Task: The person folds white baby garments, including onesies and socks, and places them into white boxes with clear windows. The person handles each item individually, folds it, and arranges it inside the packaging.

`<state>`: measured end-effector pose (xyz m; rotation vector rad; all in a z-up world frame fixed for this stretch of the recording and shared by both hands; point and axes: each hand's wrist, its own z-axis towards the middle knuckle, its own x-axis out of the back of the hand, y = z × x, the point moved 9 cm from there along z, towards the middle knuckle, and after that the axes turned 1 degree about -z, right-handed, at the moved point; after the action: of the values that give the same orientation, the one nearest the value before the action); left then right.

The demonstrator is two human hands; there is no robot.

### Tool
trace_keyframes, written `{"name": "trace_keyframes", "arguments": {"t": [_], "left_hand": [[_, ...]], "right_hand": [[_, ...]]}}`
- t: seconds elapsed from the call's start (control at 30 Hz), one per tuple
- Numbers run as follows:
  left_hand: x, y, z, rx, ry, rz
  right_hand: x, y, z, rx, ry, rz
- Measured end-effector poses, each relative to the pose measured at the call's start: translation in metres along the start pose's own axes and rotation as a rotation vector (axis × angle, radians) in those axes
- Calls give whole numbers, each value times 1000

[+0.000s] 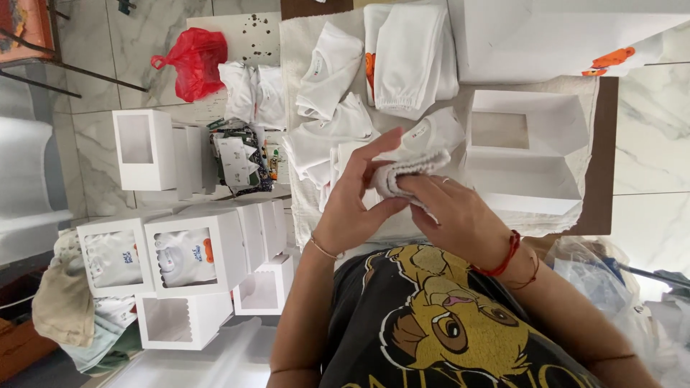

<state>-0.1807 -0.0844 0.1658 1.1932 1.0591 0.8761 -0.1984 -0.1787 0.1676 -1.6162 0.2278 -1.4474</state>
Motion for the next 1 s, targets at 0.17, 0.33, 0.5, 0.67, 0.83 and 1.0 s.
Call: {"name": "trace_keyframes", "arguments": {"t": [0.17,0.33,0.5,0.67,0.83,1.0], "left_hand": [[-2,-14,10,-6,-61,204],[-30,4,20,-11,-204,458],[-48,-5,31,-109,-91,326],[-79,-64,59,205,-438,438],[-130,-151,83,488,-375,180],[-166,-273,68,403,-449,826]], "right_hand": [[34,-30,10,205,73,-245],[64,-42,15,355,169,-465],[75,-5,0,209,103,-163],[109,77,-47,-228,219,-11],[140,179,-118,-592,571,157],[59,317,-219,-1038,384,176]]}}
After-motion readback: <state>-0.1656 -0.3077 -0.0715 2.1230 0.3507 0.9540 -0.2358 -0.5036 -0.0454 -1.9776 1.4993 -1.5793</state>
